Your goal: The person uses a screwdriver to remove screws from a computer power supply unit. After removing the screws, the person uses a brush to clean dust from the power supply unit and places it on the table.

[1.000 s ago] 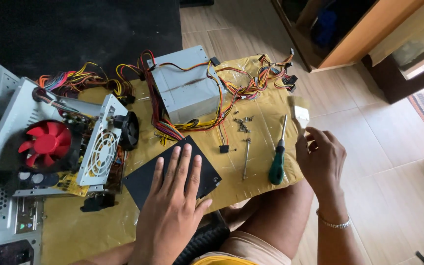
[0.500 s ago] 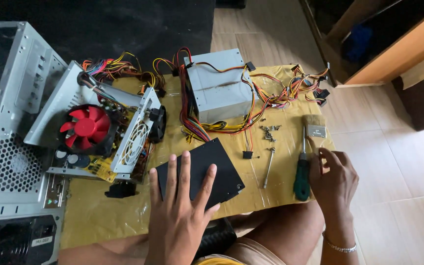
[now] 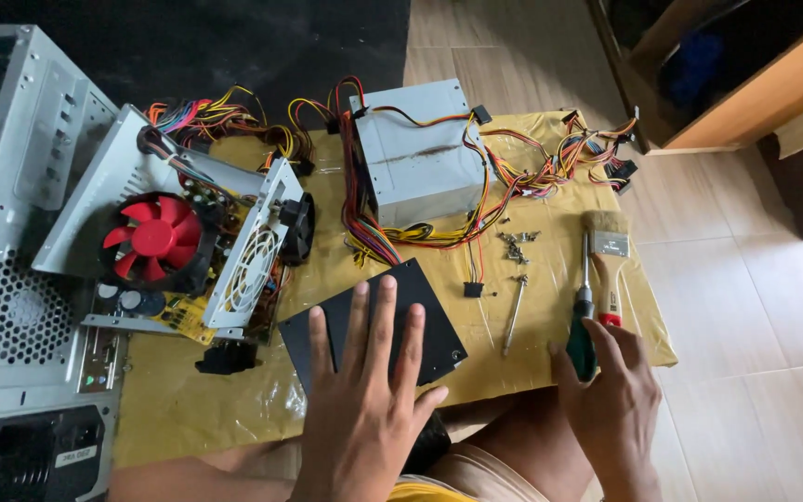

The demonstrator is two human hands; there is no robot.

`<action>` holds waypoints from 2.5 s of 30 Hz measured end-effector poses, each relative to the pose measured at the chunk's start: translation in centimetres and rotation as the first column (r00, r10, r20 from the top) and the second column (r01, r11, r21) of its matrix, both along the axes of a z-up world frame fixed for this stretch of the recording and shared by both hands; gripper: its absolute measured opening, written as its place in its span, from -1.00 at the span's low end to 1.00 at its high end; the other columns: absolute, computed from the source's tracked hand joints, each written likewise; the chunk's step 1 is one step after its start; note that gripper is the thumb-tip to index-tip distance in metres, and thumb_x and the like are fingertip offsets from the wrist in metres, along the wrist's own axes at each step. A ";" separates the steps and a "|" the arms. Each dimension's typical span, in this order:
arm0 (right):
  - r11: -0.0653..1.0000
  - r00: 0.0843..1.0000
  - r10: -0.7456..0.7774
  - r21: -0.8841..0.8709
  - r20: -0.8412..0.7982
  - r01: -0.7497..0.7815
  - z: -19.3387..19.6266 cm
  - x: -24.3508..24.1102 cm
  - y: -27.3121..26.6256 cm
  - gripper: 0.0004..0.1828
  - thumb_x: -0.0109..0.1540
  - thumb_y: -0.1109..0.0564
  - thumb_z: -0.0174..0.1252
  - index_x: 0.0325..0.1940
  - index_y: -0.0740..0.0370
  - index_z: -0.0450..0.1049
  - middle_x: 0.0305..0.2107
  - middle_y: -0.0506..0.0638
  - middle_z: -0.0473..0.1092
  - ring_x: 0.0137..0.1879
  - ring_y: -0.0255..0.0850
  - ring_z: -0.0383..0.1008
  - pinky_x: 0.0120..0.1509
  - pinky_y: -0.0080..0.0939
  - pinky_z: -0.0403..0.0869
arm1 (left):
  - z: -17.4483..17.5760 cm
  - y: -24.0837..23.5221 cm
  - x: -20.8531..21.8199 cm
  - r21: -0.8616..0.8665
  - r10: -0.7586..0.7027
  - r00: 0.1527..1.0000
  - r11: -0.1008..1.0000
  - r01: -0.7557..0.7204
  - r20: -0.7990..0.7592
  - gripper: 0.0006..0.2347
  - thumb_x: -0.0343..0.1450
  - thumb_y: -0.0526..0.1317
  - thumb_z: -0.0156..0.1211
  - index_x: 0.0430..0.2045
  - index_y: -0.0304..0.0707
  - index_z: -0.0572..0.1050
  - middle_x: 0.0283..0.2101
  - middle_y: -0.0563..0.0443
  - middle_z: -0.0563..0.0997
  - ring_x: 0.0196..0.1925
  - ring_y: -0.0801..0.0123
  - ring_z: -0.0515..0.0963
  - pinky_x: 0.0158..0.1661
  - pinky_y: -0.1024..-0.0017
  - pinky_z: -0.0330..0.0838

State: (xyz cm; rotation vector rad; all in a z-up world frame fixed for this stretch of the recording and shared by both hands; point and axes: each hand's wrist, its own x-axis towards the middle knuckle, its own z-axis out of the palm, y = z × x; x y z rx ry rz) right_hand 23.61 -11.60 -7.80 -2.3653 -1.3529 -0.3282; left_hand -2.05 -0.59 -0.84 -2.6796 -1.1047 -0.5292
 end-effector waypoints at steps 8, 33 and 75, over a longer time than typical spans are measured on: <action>0.966 0.992 0.071 0.256 -0.106 -0.042 3.9 -0.7 -1.6 -0.74 0.18 0.32 0.32 -0.04 0.30 0.61 -0.18 0.09 0.55 -0.28 -0.19 0.50 -0.15 -0.22 0.53 | -0.8 -2.1 1.4 0.046 -0.333 0.879 0.940 0.338 0.341 -0.66 0.55 -0.13 0.16 0.08 -0.45 0.42 0.21 -0.52 0.46 0.31 -0.32 0.47 0.25 -0.33 0.31; 0.705 0.896 0.433 0.657 -0.101 -0.267 6.1 2.5 1.2 -0.31 0.17 0.48 0.37 0.29 0.66 0.17 -0.19 0.54 0.47 -0.09 0.17 0.63 0.14 0.01 0.63 | -6.9 -2.6 7.0 0.056 -0.406 0.889 0.913 0.404 0.210 -0.75 0.60 -0.17 0.05 0.03 -0.39 0.49 0.14 -0.20 0.59 0.08 0.18 0.59 0.05 0.34 0.48; 0.641 0.868 0.426 0.762 -0.257 -0.089 6.2 1.6 3.5 -0.49 0.41 0.32 0.18 0.33 0.34 0.07 -0.11 0.53 0.46 -0.02 0.08 0.59 -0.11 -0.28 0.52 | -6.8 -3.5 6.9 -0.198 -0.326 0.858 0.882 0.427 0.397 -0.58 0.53 -0.03 0.16 0.10 -0.46 0.42 0.29 -0.34 0.44 0.15 -0.07 0.51 -0.04 0.25 0.53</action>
